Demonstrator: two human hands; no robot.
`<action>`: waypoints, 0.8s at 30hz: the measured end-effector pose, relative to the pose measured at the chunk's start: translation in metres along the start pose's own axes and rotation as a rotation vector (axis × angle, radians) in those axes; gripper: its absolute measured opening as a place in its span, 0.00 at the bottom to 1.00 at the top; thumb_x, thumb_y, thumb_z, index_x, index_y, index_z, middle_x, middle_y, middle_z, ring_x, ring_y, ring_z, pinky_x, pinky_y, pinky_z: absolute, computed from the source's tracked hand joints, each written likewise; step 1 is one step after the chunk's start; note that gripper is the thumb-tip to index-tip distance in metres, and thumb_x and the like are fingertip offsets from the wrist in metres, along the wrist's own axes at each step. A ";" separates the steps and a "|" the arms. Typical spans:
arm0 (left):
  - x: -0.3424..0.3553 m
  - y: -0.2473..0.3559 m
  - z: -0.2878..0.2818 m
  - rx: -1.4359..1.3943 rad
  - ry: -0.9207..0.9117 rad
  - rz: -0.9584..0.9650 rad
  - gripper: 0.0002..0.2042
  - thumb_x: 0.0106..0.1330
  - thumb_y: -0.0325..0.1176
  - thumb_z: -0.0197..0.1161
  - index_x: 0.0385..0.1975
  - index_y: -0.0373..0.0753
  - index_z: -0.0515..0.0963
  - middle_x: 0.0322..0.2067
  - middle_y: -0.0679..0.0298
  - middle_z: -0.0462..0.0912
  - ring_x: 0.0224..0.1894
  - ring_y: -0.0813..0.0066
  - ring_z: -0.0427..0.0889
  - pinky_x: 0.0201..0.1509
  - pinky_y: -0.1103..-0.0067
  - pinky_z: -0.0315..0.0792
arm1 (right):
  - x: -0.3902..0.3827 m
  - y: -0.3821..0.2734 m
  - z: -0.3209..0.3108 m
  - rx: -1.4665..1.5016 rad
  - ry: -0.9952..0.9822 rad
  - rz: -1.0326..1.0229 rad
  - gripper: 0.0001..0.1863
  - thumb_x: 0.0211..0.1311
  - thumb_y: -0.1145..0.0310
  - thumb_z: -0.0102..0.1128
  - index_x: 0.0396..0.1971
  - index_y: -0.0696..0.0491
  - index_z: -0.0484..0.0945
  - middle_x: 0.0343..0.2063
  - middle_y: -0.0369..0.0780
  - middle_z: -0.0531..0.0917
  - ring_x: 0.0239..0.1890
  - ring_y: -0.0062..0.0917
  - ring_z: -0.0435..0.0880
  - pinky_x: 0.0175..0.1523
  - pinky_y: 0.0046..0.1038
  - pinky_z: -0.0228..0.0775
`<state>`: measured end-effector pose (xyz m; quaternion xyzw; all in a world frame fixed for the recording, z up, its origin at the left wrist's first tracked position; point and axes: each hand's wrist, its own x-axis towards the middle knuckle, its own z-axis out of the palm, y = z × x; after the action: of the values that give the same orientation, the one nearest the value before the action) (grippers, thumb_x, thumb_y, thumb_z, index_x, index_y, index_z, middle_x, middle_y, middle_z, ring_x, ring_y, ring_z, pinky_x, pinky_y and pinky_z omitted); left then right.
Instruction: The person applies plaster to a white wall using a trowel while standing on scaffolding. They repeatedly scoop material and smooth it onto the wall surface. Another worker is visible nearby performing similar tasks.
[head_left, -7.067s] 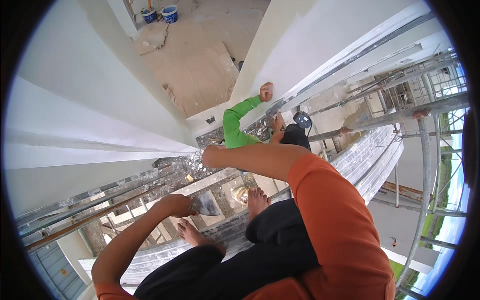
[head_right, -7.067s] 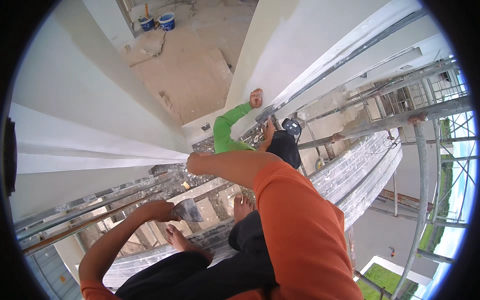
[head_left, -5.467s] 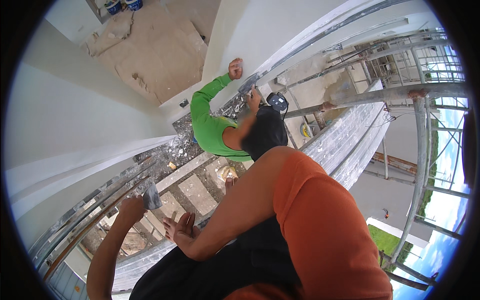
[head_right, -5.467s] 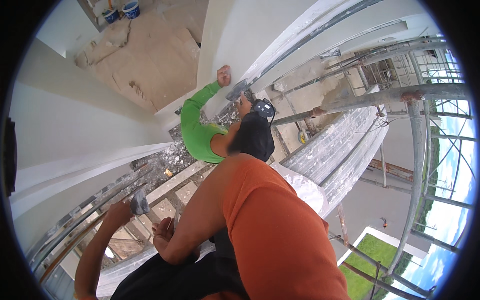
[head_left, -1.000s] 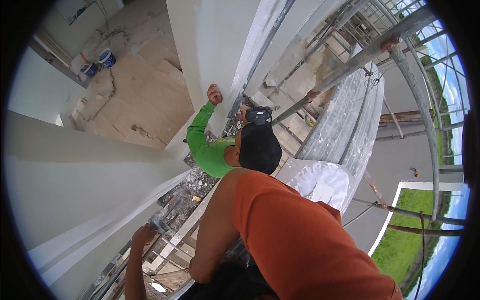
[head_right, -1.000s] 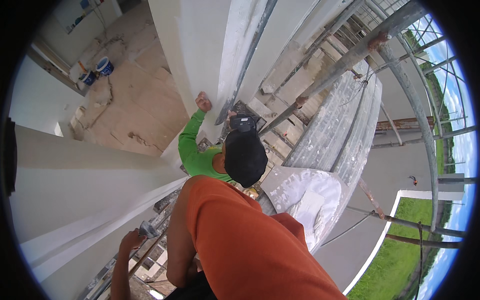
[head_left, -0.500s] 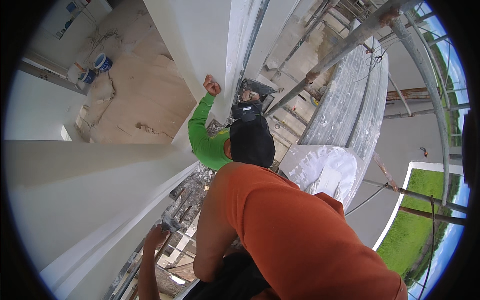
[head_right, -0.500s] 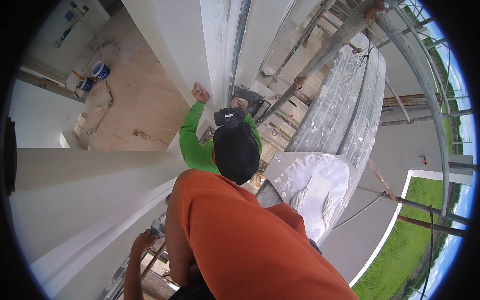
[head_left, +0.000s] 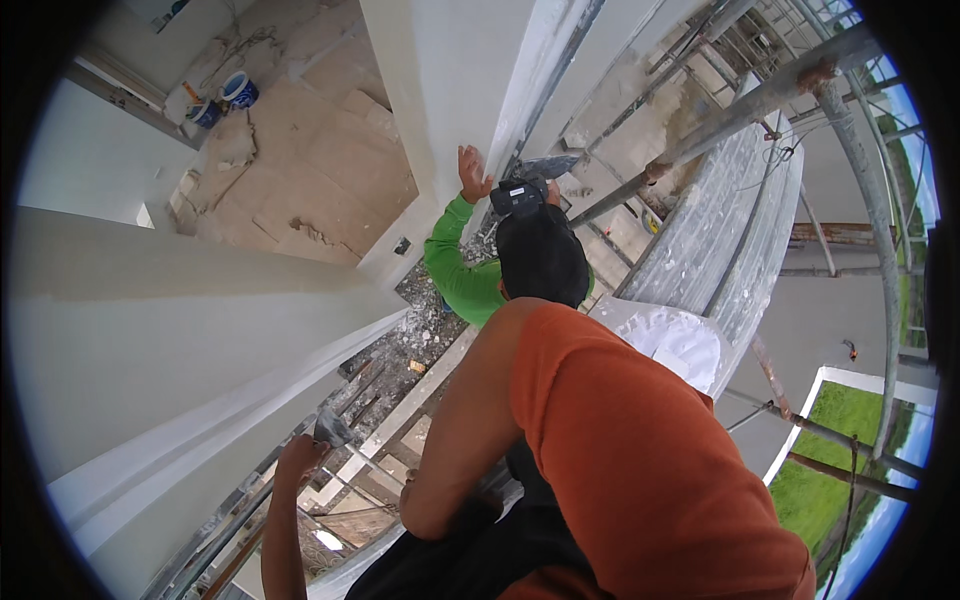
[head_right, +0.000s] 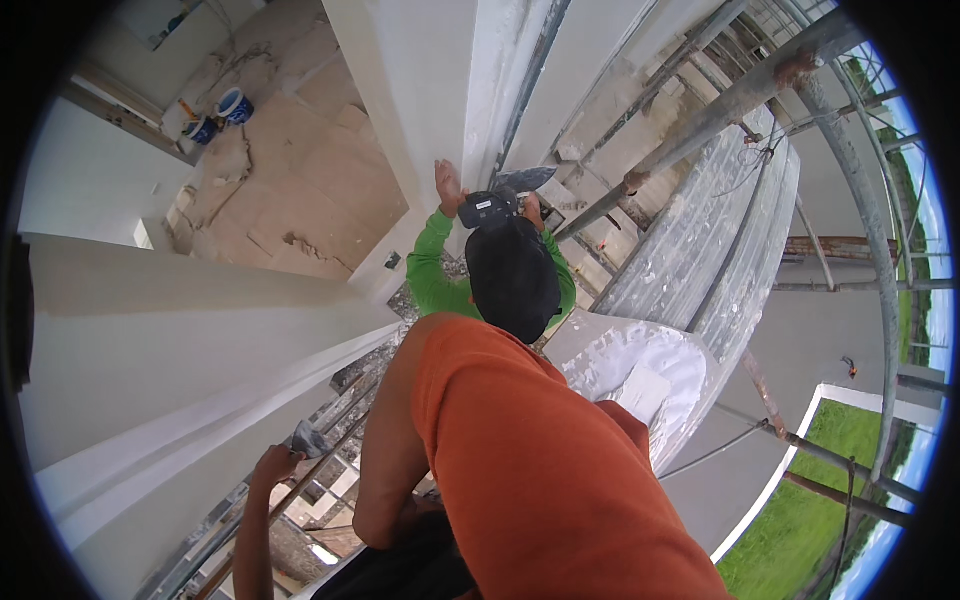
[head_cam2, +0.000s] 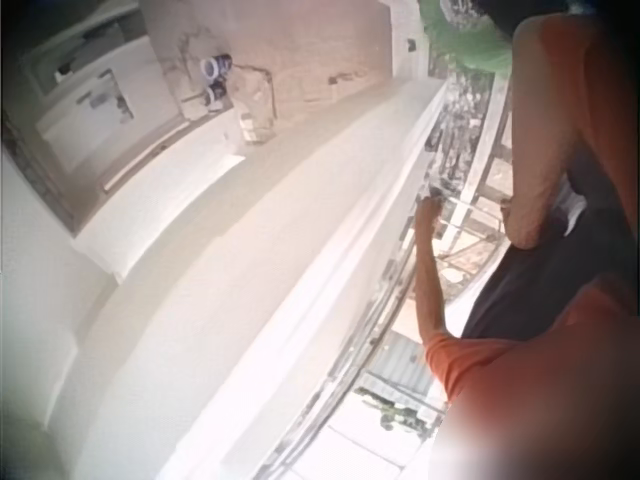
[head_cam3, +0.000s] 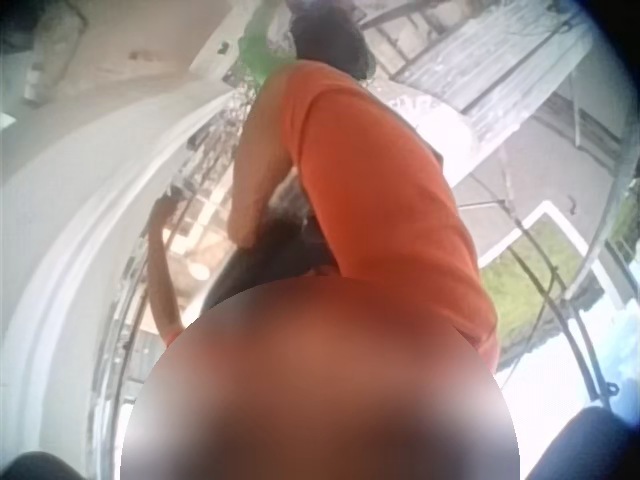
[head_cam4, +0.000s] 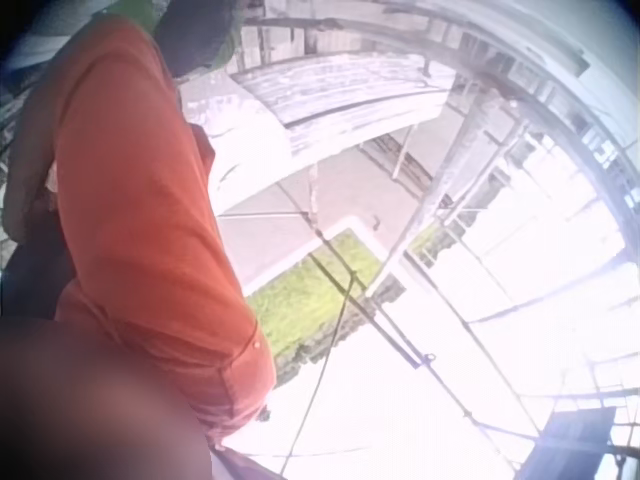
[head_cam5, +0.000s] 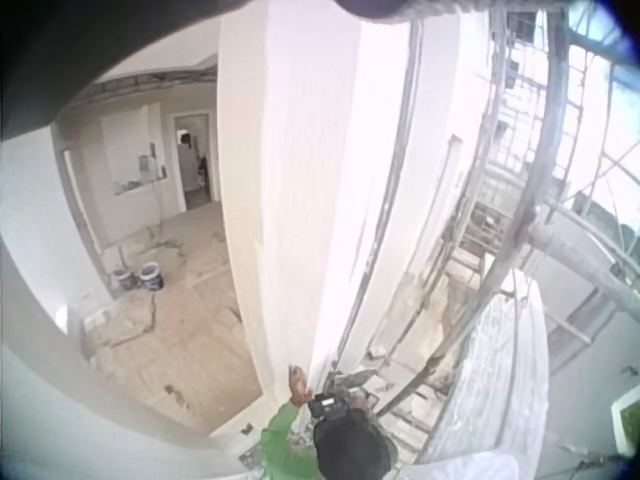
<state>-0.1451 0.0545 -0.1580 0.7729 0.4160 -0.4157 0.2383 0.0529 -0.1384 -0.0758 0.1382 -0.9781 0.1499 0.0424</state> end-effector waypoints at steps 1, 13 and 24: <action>0.000 0.001 -0.004 -0.017 -0.014 -0.014 0.23 0.60 0.49 0.59 0.18 0.31 0.78 0.18 0.48 0.79 0.28 0.54 0.82 0.36 0.63 0.73 | 0.000 0.002 -0.002 0.005 0.000 0.000 0.13 0.46 0.61 0.65 0.26 0.56 0.83 0.29 0.35 0.84 0.31 0.26 0.83 0.36 0.27 0.74; 0.005 0.011 0.005 0.068 0.077 0.045 0.16 0.56 0.43 0.63 0.30 0.34 0.81 0.35 0.50 0.82 0.40 0.54 0.82 0.45 0.65 0.75 | 0.009 -0.073 0.043 -0.103 -1.218 0.677 0.16 0.51 0.65 0.59 0.36 0.61 0.81 0.28 0.46 0.82 0.35 0.36 0.83 0.33 0.40 0.79; 0.020 0.023 -0.007 0.110 -0.050 0.001 0.13 0.57 0.38 0.61 0.35 0.35 0.81 0.37 0.51 0.82 0.43 0.58 0.82 0.48 0.67 0.74 | 0.004 -0.021 -0.030 0.014 -0.566 0.640 0.24 0.54 0.57 0.55 0.46 0.59 0.76 0.41 0.48 0.80 0.41 0.46 0.79 0.37 0.57 0.75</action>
<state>-0.1165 0.0565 -0.1706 0.7744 0.3859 -0.4570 0.2063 0.0566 -0.1496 -0.0406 -0.1362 -0.9437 0.1182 -0.2774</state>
